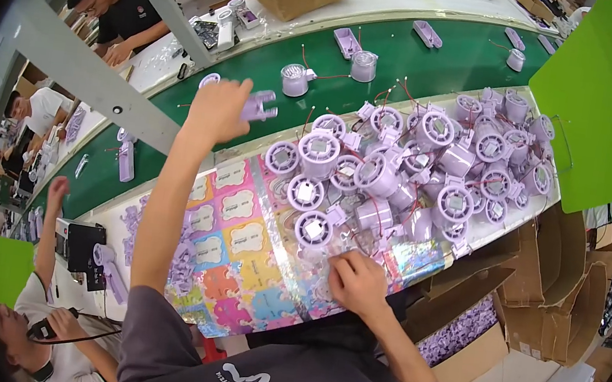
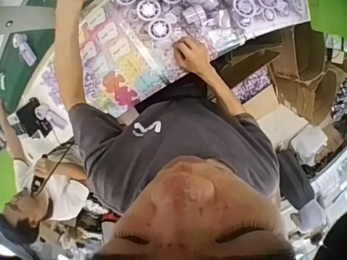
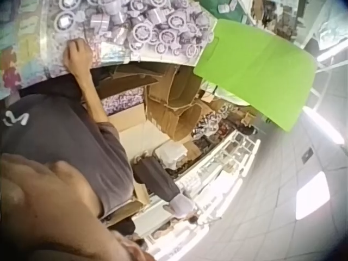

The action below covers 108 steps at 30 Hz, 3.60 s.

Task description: The person assembles handheld fans by attaching plastic casing components and connectors to fan heads by hand, then places the assembled fan units onto the conveyor belt.

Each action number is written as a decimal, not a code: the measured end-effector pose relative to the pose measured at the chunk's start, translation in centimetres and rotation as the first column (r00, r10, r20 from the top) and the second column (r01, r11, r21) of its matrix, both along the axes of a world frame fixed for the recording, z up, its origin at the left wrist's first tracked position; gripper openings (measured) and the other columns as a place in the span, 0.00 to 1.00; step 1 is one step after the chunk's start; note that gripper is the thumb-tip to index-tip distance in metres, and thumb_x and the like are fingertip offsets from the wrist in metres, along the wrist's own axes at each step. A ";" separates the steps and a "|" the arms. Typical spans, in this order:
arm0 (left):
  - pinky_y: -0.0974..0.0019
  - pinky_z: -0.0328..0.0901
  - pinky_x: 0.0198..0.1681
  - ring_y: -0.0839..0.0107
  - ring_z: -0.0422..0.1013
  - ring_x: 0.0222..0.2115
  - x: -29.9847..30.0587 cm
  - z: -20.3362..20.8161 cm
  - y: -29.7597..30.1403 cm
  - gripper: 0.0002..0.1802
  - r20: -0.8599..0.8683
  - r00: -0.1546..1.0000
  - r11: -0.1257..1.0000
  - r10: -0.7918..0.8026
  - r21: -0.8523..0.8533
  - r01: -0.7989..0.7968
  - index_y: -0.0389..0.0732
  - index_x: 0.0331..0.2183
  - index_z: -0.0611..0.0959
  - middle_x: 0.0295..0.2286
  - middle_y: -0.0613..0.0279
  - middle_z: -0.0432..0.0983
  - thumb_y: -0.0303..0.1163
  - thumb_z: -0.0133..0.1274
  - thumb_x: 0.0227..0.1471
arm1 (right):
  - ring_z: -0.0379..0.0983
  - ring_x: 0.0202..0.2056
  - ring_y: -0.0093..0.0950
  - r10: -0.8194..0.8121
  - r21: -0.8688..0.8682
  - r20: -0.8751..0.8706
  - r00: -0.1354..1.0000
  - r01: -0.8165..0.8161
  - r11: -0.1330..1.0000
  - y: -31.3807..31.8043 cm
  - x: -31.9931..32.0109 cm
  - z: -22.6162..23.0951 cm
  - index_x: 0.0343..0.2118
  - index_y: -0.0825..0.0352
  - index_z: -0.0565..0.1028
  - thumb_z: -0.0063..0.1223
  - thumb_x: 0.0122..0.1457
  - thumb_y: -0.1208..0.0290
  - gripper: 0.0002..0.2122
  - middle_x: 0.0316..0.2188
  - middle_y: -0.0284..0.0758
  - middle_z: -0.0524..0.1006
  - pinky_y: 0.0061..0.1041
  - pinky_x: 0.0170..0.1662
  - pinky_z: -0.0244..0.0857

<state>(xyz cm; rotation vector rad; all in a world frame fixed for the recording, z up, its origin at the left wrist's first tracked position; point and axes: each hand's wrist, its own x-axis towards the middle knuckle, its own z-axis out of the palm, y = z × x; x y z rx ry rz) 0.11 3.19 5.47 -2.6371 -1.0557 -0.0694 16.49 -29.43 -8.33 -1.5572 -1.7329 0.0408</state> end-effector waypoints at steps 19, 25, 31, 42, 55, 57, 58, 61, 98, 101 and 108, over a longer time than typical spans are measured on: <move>0.50 0.66 0.51 0.52 0.72 0.46 -11.7 -6.3 -20.2 0.31 0.208 0.948 0.863 0.240 -0.494 -0.109 0.37 0.46 0.76 0.42 0.50 0.75 0.33 0.65 0.37 | 0.70 0.49 0.47 0.151 -0.005 0.020 0.988 -0.151 0.989 11.7 0.2 11.3 0.49 0.63 0.73 0.66 0.45 0.75 0.24 0.48 0.46 0.69 0.42 0.50 0.70; 0.53 0.64 0.54 0.52 0.70 0.49 -10.9 -8.0 -20.0 0.33 0.361 0.930 0.879 0.074 -0.463 0.110 0.36 0.50 0.75 0.44 0.51 0.74 0.32 0.64 0.40 | 0.67 0.52 0.47 0.378 -0.039 -0.136 0.916 -0.386 0.921 6.8 -1.5 10.7 0.46 0.63 0.73 0.58 0.39 0.87 0.26 0.50 0.44 0.68 0.39 0.54 0.67; 0.56 0.69 0.47 0.53 0.73 0.43 -10.3 -4.7 -20.2 0.35 0.399 0.889 0.664 0.223 -0.730 0.161 0.39 0.52 0.78 0.42 0.53 0.73 0.33 0.68 0.38 | 0.66 0.54 0.45 0.462 -0.135 -0.097 0.882 -0.472 0.871 4.0 -2.2 9.9 0.47 0.62 0.76 0.55 0.41 0.88 0.26 0.52 0.42 0.68 0.37 0.50 0.70; 0.60 0.69 0.50 0.58 0.77 0.45 -10.2 -3.5 -19.7 0.37 0.494 0.852 0.521 0.172 -0.780 0.347 0.35 0.53 0.77 0.45 0.50 0.79 0.29 0.72 0.39 | 0.66 0.56 0.46 0.518 -0.172 0.054 0.854 -0.503 0.847 3.7 -2.1 11.1 0.50 0.58 0.79 0.56 0.43 0.87 0.27 0.54 0.44 0.68 0.41 0.56 0.66; 0.56 0.70 0.43 0.49 0.77 0.38 -9.4 -2.8 -21.9 0.26 0.611 0.739 0.548 0.284 -0.736 0.398 0.34 0.49 0.80 0.37 0.47 0.80 0.27 0.66 0.46 | 0.66 0.56 0.43 0.470 -0.171 0.317 0.824 -0.437 0.883 2.8 -2.8 12.8 0.49 0.61 0.77 0.56 0.50 0.75 0.20 0.53 0.44 0.70 0.40 0.58 0.66; 0.57 0.70 0.41 0.49 0.77 0.36 -9.0 -2.6 -22.3 0.25 0.618 0.719 0.545 0.318 -0.740 0.395 0.33 0.49 0.81 0.36 0.46 0.79 0.26 0.65 0.47 | 0.66 0.57 0.43 0.446 -0.137 0.346 0.826 -0.426 0.894 2.7 -2.9 12.9 0.48 0.61 0.77 0.56 0.50 0.74 0.19 0.53 0.43 0.70 0.40 0.58 0.66; 0.57 0.71 0.39 0.49 0.78 0.35 -8.9 -2.5 -22.4 0.24 0.626 0.697 0.544 0.350 -0.741 0.393 0.33 0.48 0.81 0.35 0.46 0.79 0.25 0.65 0.47 | 0.66 0.57 0.43 0.446 -0.137 0.345 0.826 -0.425 0.895 2.7 -3.0 12.9 0.48 0.61 0.77 0.56 0.50 0.74 0.19 0.53 0.43 0.70 0.40 0.58 0.66; 0.61 0.70 0.37 0.55 0.78 0.31 -9.4 -3.6 -22.4 0.22 0.677 0.671 0.591 0.302 -0.685 0.426 0.33 0.47 0.82 0.32 0.49 0.79 0.23 0.65 0.47 | 0.66 0.57 0.42 0.429 -0.113 0.379 0.820 -0.419 0.901 2.6 -3.1 13.0 0.45 0.61 0.77 0.57 0.49 0.73 0.17 0.52 0.42 0.70 0.39 0.57 0.66; 0.47 0.46 0.68 0.49 0.62 0.57 1.8 -12.2 7.9 0.33 0.689 0.697 0.923 0.196 0.109 -0.368 0.36 0.52 0.80 0.51 0.46 0.73 0.32 0.60 0.39 | 0.76 0.31 0.31 0.106 -0.061 0.063 0.992 -0.102 0.993 0.4 -0.7 0.2 0.33 0.62 0.77 0.63 0.47 0.74 0.09 0.31 0.31 0.75 0.29 0.33 0.71; 0.47 0.42 0.70 0.48 0.62 0.57 1.8 -12.3 7.7 0.29 0.495 0.837 0.964 0.233 -0.004 -0.266 0.38 0.49 0.81 0.49 0.45 0.73 0.33 0.59 0.40 | 0.76 0.31 0.32 0.115 -0.070 0.050 0.992 -0.111 0.991 0.4 -1.0 0.5 0.32 0.62 0.77 0.63 0.47 0.74 0.09 0.31 0.32 0.75 0.29 0.33 0.71; 0.49 0.66 0.54 0.47 0.69 0.50 0.6 -9.2 0.0 0.28 0.711 0.689 0.989 0.145 -0.113 -0.092 0.42 0.48 0.78 0.46 0.47 0.73 0.30 0.66 0.44 | 0.74 0.25 0.34 0.129 0.002 -0.013 0.992 -0.129 0.992 0.1 -1.3 -0.1 0.30 0.65 0.79 0.62 0.45 0.78 0.08 0.26 0.34 0.75 0.31 0.29 0.69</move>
